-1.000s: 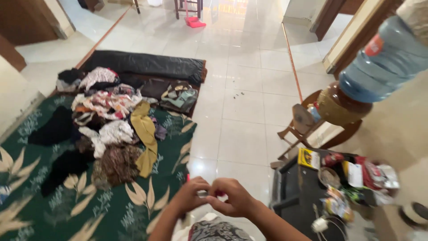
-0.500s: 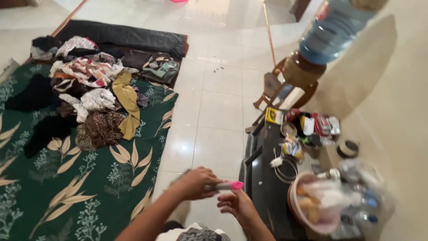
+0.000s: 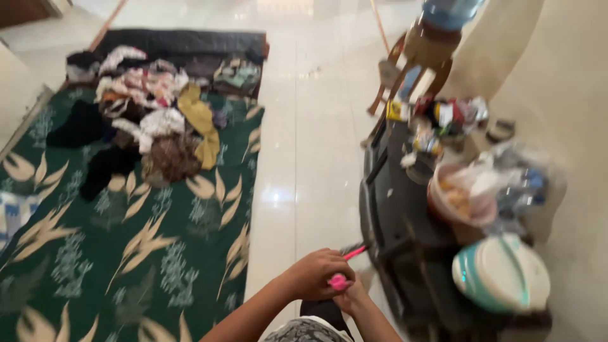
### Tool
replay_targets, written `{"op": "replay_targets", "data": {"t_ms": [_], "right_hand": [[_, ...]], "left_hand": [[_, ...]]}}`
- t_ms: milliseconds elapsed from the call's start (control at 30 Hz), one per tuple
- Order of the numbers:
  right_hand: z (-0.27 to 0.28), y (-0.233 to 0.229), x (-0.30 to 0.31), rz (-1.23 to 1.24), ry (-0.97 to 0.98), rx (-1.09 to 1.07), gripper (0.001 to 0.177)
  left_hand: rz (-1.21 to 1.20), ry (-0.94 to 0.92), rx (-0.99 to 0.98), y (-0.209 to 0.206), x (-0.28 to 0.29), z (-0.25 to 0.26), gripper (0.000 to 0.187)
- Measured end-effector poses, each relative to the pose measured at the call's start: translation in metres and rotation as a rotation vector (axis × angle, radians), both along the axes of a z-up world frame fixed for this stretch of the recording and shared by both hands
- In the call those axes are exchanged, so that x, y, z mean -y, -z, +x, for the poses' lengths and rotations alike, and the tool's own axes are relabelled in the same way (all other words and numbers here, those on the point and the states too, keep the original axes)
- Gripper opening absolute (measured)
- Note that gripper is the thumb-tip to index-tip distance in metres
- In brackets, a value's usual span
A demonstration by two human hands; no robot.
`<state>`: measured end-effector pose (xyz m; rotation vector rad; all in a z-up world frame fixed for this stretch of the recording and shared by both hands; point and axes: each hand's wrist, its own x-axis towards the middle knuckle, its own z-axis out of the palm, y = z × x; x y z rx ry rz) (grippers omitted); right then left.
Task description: The person sweeps the floor with a broom, moving small debris across tiles in a room with a bed and a television.
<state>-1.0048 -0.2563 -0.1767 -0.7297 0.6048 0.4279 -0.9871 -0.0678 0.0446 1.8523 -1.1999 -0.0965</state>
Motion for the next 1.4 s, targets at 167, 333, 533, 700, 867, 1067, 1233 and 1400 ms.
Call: {"op": "replay_targets", "data": {"t_ms": [167, 333, 533, 700, 867, 1067, 1233, 1400], "right_hand": [[-0.113, 0.03, -0.055, 0.145, 0.166, -0.196, 0.037], [-0.217, 0.028, -0.07, 0.546, 0.081, -0.058, 0.03], [-0.272, -0.031, -0.118, 0.515, 0.168, -0.34, 0.025], [-0.238, 0.052, -0.152, 0.592, -0.057, -0.375, 0.022], [-0.194, 0.076, -0.182, 0.605, -0.077, -0.247, 0.025], [-0.174, 0.066, -0.122, 0.412, -0.254, -0.148, 0.04], [-0.183, 0.064, -0.059, 0.347, -0.262, -0.027, 0.022], [-0.225, 0.062, -0.016, 0.053, 0.003, -0.156, 0.007]], "left_hand": [[-0.182, -0.002, -0.32, 0.023, -0.045, -0.12, 0.016], [-0.15, -0.032, -0.577, 0.032, -0.073, -0.19, 0.017], [-0.044, -0.114, -0.676, 0.07, -0.093, -0.223, 0.015], [0.095, -0.254, -0.669, 0.139, -0.11, -0.231, 0.014], [0.1, -0.417, -0.684, 0.157, -0.124, -0.213, 0.015], [0.092, -0.187, -0.383, 0.17, -0.077, -0.202, 0.015], [0.215, -0.028, -0.149, 0.165, -0.013, -0.247, 0.031], [0.243, 0.143, -0.138, 0.104, 0.0, -0.254, 0.023]]}}
